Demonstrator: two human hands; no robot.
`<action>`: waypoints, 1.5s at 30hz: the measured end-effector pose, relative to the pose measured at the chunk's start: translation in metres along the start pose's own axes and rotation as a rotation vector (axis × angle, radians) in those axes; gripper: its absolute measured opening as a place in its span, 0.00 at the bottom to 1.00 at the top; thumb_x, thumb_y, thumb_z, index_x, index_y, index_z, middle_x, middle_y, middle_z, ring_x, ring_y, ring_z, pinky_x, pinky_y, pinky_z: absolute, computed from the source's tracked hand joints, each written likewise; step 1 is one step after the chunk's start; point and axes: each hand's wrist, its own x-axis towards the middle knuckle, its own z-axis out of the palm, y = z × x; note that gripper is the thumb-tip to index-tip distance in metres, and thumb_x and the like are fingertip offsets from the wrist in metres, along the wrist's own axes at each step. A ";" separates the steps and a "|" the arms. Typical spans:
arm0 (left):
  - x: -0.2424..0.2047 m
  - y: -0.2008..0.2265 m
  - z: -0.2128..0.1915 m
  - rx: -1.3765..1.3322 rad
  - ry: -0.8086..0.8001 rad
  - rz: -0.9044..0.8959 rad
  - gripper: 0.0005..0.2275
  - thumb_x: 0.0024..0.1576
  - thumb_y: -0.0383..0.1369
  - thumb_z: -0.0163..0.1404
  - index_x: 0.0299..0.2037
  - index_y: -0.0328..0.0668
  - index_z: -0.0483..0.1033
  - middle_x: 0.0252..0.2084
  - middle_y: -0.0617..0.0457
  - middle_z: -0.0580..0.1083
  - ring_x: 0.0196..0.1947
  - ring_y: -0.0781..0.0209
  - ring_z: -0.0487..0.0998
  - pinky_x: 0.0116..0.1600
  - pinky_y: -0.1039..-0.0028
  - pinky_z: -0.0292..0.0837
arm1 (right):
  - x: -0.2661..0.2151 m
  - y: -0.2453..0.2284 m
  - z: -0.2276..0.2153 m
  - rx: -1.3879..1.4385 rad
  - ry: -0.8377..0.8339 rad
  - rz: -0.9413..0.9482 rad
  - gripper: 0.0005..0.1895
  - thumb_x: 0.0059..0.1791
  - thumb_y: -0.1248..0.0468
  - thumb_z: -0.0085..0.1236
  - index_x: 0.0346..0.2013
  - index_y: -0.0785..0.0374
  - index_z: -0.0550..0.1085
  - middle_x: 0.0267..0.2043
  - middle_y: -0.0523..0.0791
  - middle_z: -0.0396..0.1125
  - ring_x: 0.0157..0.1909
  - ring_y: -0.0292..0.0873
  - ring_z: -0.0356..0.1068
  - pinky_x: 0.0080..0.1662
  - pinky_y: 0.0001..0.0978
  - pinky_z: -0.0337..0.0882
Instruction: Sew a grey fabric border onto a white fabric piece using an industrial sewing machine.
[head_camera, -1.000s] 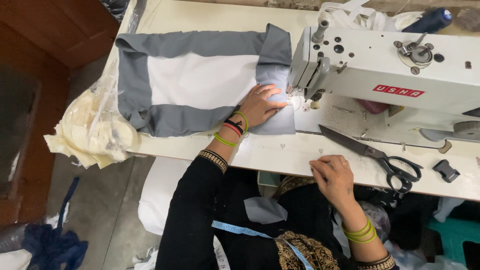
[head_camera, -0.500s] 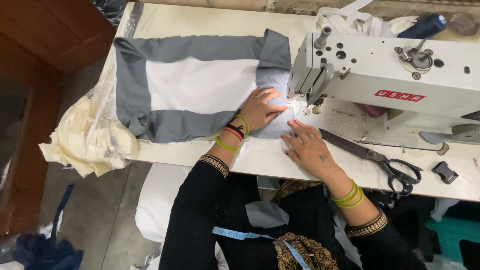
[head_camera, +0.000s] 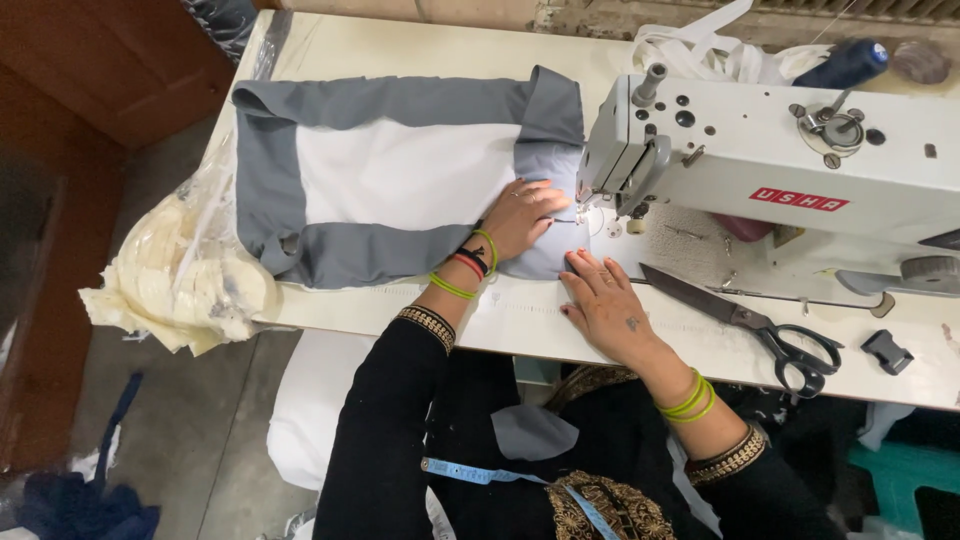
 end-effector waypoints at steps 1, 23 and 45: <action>0.001 0.000 -0.004 0.001 0.000 0.000 0.18 0.58 0.32 0.55 0.60 0.51 0.75 0.63 0.54 0.72 0.69 0.51 0.66 0.72 0.55 0.55 | 0.000 -0.003 0.000 0.000 0.001 -0.001 0.24 0.49 0.57 0.57 0.58 0.63 0.71 0.71 0.51 0.57 0.75 0.50 0.53 0.71 0.49 0.51; 0.017 0.054 -0.064 0.444 -0.070 0.469 0.05 0.56 0.33 0.51 0.37 0.45 0.79 0.48 0.53 0.76 0.56 0.54 0.75 0.66 0.60 0.67 | 0.003 -0.023 0.001 -0.015 0.007 0.032 0.32 0.48 0.47 0.57 0.60 0.63 0.69 0.72 0.54 0.55 0.76 0.51 0.49 0.70 0.53 0.45; 0.019 0.092 -0.017 0.297 -0.185 -0.172 0.15 0.56 0.31 0.47 0.53 0.55 0.77 0.47 0.49 0.75 0.52 0.50 0.75 0.56 0.58 0.65 | 0.003 -0.022 0.000 -0.026 -0.003 0.042 0.30 0.49 0.46 0.55 0.57 0.64 0.70 0.69 0.54 0.58 0.76 0.52 0.49 0.70 0.55 0.45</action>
